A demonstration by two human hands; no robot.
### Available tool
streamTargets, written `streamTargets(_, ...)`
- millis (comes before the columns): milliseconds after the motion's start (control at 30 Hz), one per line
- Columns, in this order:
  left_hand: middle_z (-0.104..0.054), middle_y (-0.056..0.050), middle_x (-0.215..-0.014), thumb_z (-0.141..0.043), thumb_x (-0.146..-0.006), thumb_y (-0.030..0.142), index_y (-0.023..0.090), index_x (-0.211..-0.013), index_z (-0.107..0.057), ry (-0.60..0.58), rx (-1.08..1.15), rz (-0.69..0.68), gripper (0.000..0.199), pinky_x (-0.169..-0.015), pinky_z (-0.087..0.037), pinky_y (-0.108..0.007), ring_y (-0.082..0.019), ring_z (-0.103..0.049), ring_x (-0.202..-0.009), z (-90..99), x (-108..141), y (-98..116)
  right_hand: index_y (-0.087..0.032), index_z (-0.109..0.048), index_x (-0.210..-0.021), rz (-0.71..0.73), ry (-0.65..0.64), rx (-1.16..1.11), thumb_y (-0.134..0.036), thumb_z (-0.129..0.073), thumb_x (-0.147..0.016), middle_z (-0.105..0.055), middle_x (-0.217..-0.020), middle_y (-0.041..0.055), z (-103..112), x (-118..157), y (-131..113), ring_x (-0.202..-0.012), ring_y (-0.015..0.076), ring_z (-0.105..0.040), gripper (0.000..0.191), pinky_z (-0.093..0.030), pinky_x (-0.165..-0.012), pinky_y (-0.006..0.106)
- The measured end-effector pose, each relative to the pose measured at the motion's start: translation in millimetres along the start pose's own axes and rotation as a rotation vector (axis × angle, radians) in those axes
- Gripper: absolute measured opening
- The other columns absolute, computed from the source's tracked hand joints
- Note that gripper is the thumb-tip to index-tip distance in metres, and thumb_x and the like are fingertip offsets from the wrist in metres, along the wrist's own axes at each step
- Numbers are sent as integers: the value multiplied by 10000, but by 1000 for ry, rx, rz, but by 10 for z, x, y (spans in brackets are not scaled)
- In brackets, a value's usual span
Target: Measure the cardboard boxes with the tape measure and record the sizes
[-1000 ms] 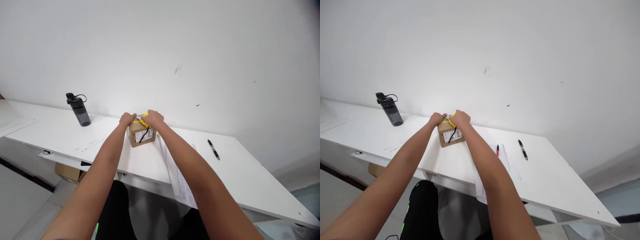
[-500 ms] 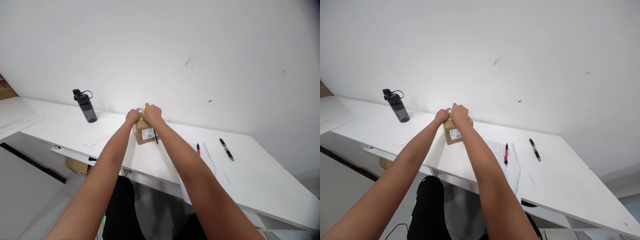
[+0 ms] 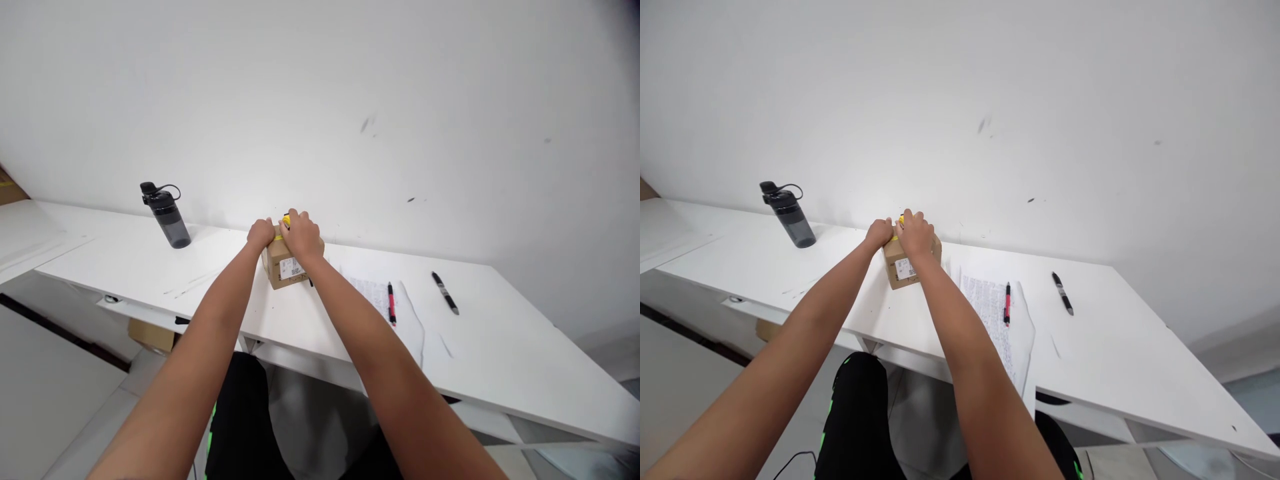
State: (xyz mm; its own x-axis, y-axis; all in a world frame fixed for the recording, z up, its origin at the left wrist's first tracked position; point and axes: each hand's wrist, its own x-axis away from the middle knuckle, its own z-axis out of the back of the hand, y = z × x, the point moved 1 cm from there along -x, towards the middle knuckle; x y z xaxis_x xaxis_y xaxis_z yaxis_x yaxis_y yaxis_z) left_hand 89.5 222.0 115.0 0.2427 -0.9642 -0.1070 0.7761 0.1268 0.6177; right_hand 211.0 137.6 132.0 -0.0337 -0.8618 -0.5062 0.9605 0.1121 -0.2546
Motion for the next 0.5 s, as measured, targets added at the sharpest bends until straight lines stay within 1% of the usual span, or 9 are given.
streamTargets(133, -665, -253, -1203, -331, -973, 452, 92, -1076, -637, 4, 1, -7, 483, -853, -429, -381, -343, -624, -1121, 11, -8, 3, -194, -456, -1341, -20, 40, -21, -448, -289, -1024, -557, -1138, 124, -12, 70, 21, -926, 214, -611, 440, -415, -766, 291)
streamTargets(300, -678, -238, -1186, -291, -974, 502, 106, -1053, -647, 11, -10, -18, 539, -854, -434, -372, -328, -630, -1110, 9, -32, -18, -196, -422, -1369, -30, -2, -23, -449, -258, -1028, -541, -1175, 143, 38, 77, 13, -973, 219, -602, 455, -420, -805, 303)
streamTargets(367, -679, -233, -1188, -232, -972, 554, 115, -1039, -657, 13, -14, -33, 615, -855, -441, -370, -324, -631, -1115, 13, -43, -20, -202, -432, -1348, -20, -34, -18, -439, -275, -1026, -540, -1190, 148, 76, 27, 5, -983, 223, -603, 429, -428, -824, 320)
streamTargets(500, -665, -267, -1190, -69, -931, 669, 100, -1006, -675, 1, -27, -61, 834, -865, -454, -400, -355, -616, -1146, 50, -53, 31, -214, -456, -1301, 11, -155, -33, -409, -408, -989, -571, -1180, 140, 158, -124, -16, -973, 234, -620, 371, -459, -837, 354)
